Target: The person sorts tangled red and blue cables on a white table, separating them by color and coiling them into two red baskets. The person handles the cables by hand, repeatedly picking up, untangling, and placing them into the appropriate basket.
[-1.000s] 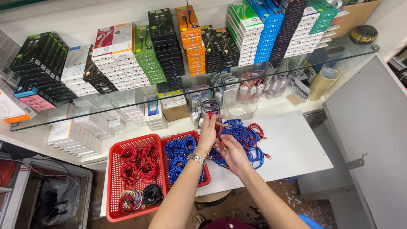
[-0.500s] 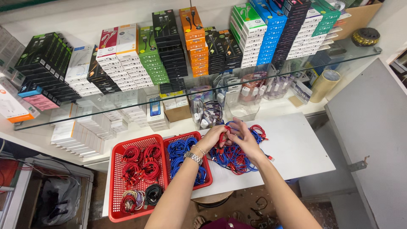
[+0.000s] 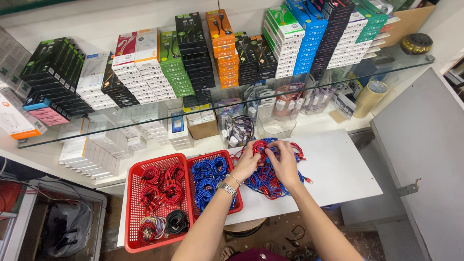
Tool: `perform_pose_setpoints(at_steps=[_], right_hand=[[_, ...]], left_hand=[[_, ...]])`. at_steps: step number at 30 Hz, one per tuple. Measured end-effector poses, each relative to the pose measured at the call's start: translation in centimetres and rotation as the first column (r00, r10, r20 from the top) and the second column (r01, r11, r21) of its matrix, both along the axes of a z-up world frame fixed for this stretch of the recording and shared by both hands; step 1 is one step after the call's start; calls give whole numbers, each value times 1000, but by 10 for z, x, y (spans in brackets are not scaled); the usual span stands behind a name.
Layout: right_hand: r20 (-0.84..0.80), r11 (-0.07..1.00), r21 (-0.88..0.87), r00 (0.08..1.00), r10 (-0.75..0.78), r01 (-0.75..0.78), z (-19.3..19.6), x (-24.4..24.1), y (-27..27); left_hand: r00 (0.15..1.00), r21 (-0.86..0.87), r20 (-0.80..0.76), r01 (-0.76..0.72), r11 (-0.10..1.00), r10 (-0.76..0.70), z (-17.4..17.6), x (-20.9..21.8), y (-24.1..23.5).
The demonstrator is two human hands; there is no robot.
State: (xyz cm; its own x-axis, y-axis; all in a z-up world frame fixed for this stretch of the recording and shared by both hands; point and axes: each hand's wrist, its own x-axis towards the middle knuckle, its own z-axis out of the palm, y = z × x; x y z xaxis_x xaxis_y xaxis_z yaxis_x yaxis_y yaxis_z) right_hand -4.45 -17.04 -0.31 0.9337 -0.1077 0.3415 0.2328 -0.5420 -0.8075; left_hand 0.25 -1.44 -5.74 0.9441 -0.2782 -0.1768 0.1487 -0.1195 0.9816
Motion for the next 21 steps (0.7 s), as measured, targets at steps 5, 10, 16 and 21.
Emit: perform_pose_setpoints(at_steps=[5,10,16,21], right_hand=[[157,918,-392,979,132,-62,41,-11,5],[8,921,-357,985,171,-157,55,-11,7],[-43,980,-77,982,183,-186,41,-11,6],[100,976,-214,993,58,-35,14,2,-5]], left_hand=[[985,89,174,-6,996,-9,-10,1,-2],[885,180,461,-19,984,-67,-24,3,0],[995,-94,5,97,991,-97,-7,5,3],[992,-78,1,123,989,-123,16,-5,7]])
